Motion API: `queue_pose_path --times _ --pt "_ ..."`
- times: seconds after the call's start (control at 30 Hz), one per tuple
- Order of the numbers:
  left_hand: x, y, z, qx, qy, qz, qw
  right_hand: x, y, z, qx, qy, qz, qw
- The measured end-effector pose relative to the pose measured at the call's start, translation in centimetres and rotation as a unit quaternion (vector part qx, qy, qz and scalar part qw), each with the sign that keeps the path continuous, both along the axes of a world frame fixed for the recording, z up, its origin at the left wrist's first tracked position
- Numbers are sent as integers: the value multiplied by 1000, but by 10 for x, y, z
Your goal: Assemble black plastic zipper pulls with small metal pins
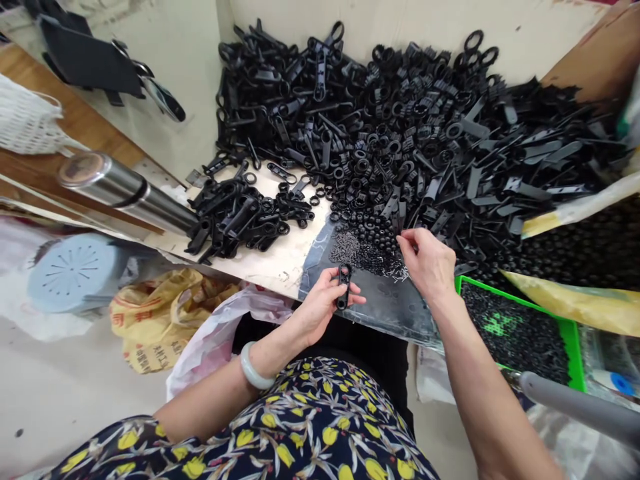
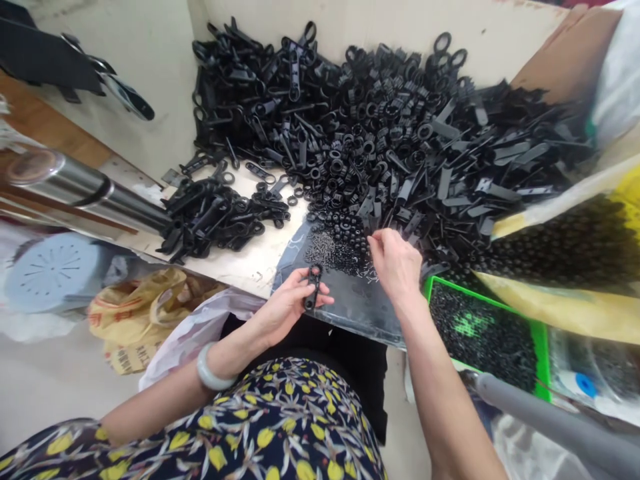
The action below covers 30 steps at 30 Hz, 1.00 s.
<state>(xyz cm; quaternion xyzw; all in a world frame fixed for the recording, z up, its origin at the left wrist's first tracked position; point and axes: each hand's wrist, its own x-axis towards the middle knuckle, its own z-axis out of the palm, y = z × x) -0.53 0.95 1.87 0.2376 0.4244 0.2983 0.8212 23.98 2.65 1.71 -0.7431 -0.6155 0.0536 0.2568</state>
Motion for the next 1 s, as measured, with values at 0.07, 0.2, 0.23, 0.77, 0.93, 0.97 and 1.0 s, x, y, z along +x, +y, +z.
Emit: queue_pose_path --times 0.07,0.2,0.23,0.77,0.93,0.97,1.0 --pt "-1 1 -1 11 -10 2 1000 -16 -24 6 5 187 -8 982" --pt "0 0 -3 13 -35 11 999 -61 -72 2 -69 534 5 843" --pt "0 0 -3 9 -39 15 999 -72 -81 -1 -91 584 -4 807" --pt "5 -7 -8 -31 -43 38 998 -108 -120 -15 -65 598 -90 794" --pt "6 -7 -5 -37 -59 35 997 -111 -124 -16 -35 543 -92 834" --pt "6 -7 -5 -42 -60 40 997 -111 -124 -17 -33 553 -96 827" --pt "6 -8 -5 -45 -62 44 996 -112 -124 -18 -32 566 -101 818"
